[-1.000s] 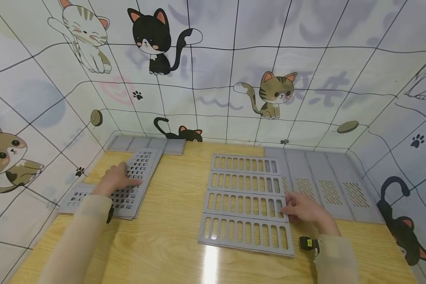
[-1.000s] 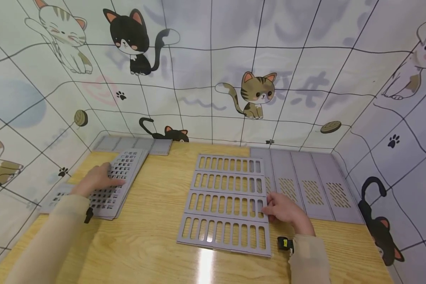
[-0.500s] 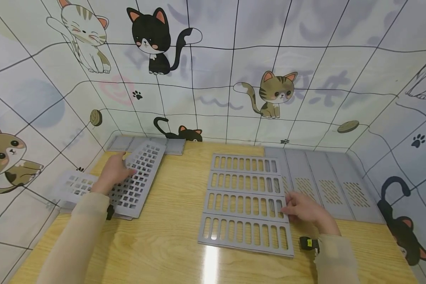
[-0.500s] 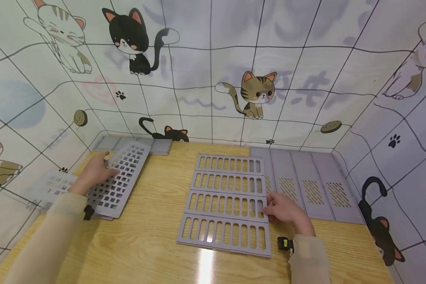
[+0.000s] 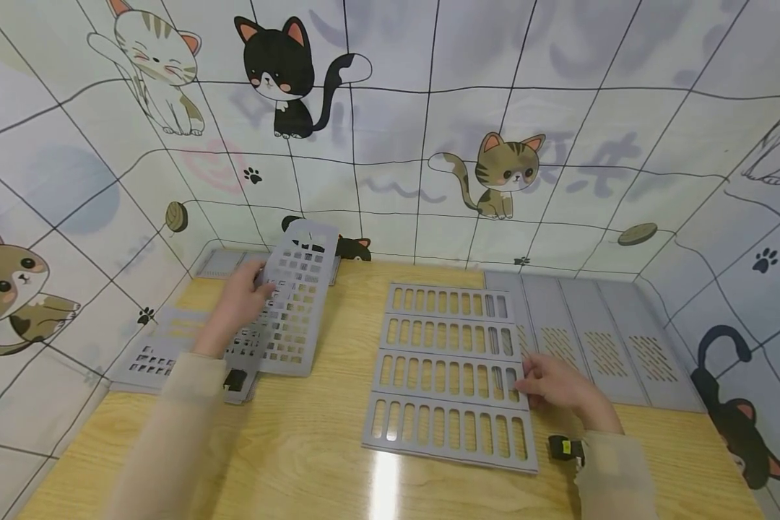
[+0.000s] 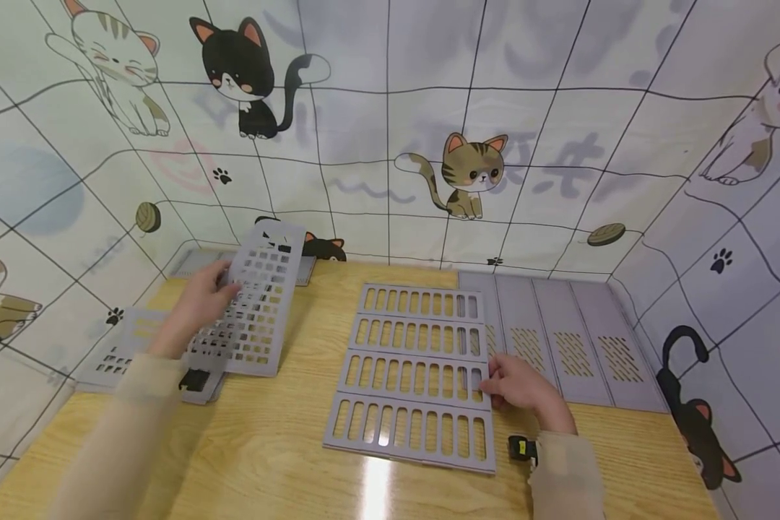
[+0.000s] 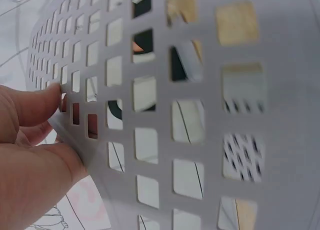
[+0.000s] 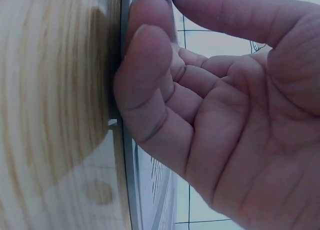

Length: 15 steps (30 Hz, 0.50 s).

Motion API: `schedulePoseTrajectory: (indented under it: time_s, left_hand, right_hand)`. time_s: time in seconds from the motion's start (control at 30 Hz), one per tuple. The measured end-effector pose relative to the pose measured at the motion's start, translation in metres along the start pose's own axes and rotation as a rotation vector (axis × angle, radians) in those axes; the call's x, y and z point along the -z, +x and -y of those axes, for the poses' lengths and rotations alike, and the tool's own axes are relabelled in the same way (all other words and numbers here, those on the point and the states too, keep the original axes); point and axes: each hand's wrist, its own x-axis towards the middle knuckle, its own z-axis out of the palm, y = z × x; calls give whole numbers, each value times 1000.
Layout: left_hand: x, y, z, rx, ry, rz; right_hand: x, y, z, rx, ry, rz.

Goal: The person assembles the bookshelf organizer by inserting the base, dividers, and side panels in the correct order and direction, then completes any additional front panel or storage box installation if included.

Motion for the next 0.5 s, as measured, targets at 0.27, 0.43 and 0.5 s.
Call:
schedulePoseTrajectory:
  time_s: [0.27, 0.43, 0.5]
  left_hand:
    - [-33, -3, -30, -18, -155, -149]
    - [-56, -8, -47, -34, -274, -227]
    - [-62, -8, -52, -65, -313, -245]
  right_hand:
    - [1, 3, 3, -9, -57, -27]
    - [0, 1, 2, 1, -44, -1]
    - [0, 0, 2, 15, -36, 15]
